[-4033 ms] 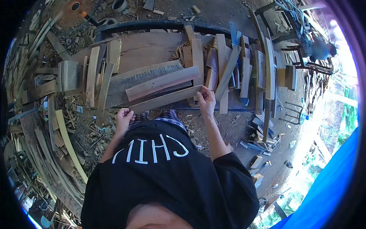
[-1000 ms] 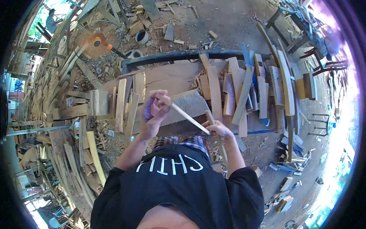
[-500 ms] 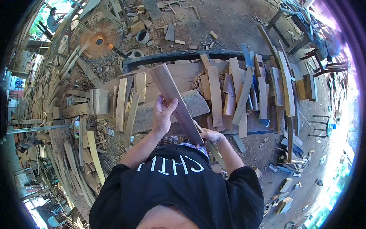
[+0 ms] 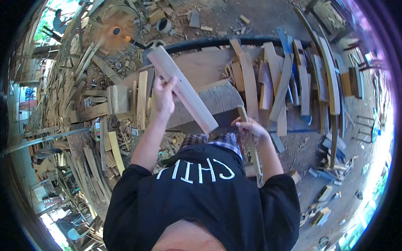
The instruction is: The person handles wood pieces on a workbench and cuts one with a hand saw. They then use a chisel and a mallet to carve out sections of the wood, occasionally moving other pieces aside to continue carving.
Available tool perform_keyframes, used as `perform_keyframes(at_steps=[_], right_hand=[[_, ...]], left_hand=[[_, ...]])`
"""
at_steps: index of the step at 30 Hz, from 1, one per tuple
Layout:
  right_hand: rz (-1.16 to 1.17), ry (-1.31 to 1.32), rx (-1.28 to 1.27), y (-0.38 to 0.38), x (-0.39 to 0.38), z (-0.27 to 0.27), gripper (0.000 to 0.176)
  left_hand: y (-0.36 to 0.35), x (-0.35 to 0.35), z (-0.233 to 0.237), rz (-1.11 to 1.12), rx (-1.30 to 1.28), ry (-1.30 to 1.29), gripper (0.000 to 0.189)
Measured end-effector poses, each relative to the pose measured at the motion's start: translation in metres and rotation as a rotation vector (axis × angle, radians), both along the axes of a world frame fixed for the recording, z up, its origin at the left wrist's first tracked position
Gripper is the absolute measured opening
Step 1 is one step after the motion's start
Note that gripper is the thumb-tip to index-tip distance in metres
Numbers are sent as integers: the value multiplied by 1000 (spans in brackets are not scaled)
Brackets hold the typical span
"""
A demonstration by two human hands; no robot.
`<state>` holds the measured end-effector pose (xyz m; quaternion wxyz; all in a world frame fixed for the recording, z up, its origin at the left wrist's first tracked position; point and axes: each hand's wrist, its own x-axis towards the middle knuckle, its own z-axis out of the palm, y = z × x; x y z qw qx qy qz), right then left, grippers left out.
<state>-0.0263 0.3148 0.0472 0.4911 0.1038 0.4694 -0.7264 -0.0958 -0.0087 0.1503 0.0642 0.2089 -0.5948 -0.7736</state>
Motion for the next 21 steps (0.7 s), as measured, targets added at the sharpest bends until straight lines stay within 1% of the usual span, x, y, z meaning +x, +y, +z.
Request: perform_keyframes(at_steps=[2,3,4,5,6,7,9,11,14,16,17,18,20,21], right_hand=[[5,69,58,6,1,-13,36],[14,116,81,6,1,-11,33],[-4,99,86,6,0,-9,33],[17,150,79,5,-2,-6,33],[37,203,74,3,-1,-1,33],[16,190,82,-1,1,6,33],[-71,286,-26,-12,2,26,33],[-80,314,-31,-17,0,43,34],[-93,358,-48,-25,0,49,34],[-118,373,16,-29,0,49,36],[-176,419,46,-31,3,49,35],[-170,427,41,-30,4,47,35],[-346,533,207,-21,6,34,35],[-399,474,224,-11,8,17,34]], left_hand=[[-10,-8,-6,67,4,-32,33],[-17,-11,-6,60,46,-23,33],[-22,-14,-11,72,57,-11,35],[-28,-17,-15,78,73,-36,36],[-33,-19,-20,83,90,-59,37],[-36,-19,-24,92,98,-85,37],[-41,-19,-34,81,120,-136,38],[-37,-17,-40,81,126,-177,38],[-30,-16,-45,71,151,-215,38],[-26,-18,-45,58,148,-255,36],[-27,-20,-46,64,145,-249,36],[-28,-25,-48,34,123,-233,34],[-29,-34,-46,12,103,-208,33],[-28,-39,-42,-44,98,-218,31]])
